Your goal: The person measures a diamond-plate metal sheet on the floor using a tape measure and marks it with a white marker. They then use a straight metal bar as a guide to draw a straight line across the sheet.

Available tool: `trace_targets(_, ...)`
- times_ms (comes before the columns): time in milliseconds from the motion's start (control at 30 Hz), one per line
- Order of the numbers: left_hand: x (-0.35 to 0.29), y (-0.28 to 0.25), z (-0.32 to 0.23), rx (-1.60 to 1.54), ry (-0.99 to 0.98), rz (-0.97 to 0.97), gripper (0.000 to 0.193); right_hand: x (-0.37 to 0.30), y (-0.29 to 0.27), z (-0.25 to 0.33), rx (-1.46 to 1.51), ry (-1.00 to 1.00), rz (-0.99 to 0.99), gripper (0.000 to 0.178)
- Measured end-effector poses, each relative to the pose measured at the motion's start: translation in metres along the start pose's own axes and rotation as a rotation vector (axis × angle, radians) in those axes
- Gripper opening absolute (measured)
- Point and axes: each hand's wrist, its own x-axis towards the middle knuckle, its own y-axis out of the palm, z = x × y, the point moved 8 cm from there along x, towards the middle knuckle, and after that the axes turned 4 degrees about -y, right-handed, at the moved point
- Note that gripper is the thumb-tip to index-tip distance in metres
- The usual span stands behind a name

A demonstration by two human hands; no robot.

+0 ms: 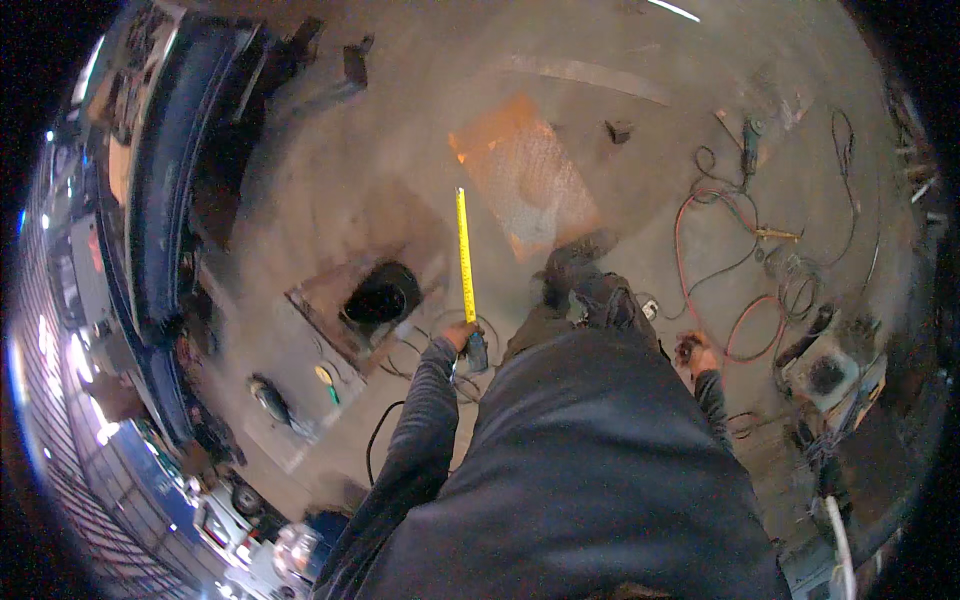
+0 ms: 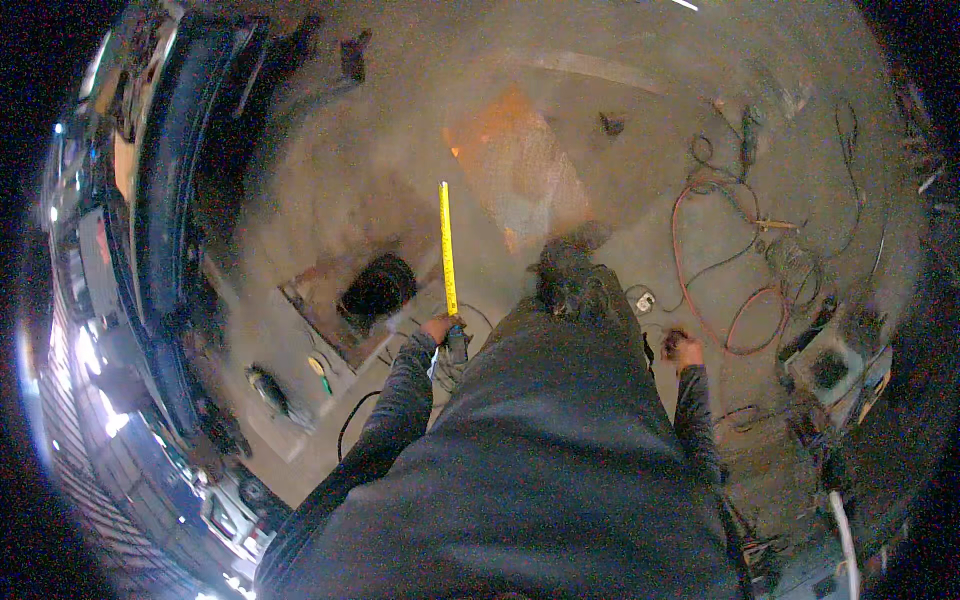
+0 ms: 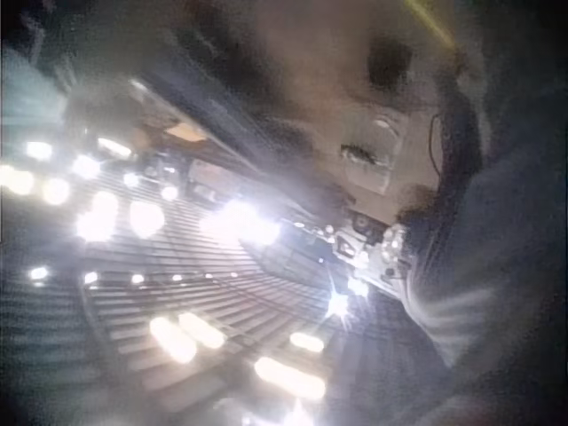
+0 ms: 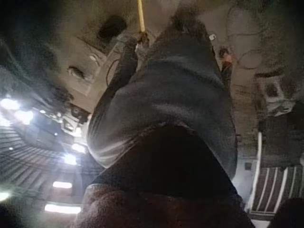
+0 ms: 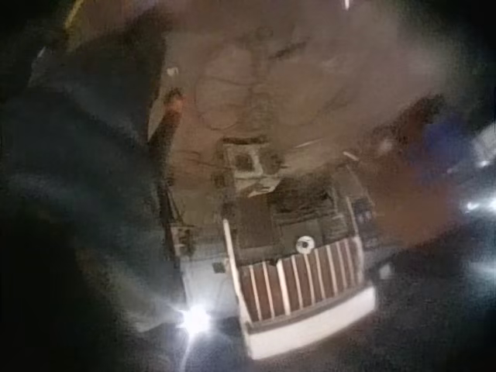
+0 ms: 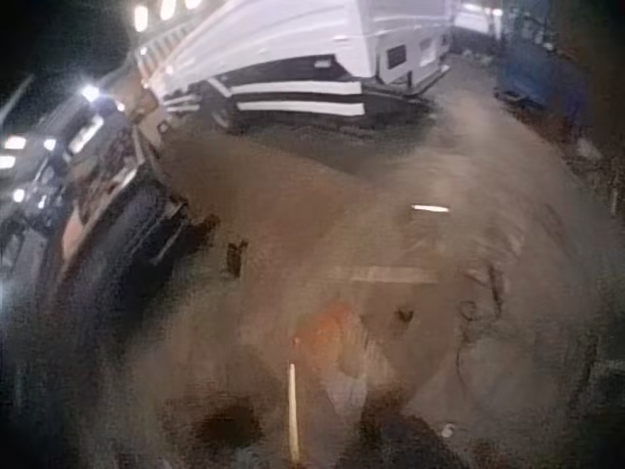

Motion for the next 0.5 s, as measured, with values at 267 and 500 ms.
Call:
trace_targets(267,-0.072,0.063,0.043,-0.344,0.075,-0.035,0.038,-0.112,0.092,0.096,-0.175,-0.088,0.094,0.015)
trace_targets(500,-0.063,0.090,0.145,-0.115,0.095,-0.074,0.042,-0.174,0.117,0.031,-0.870,-0.272,0.053,0.020)
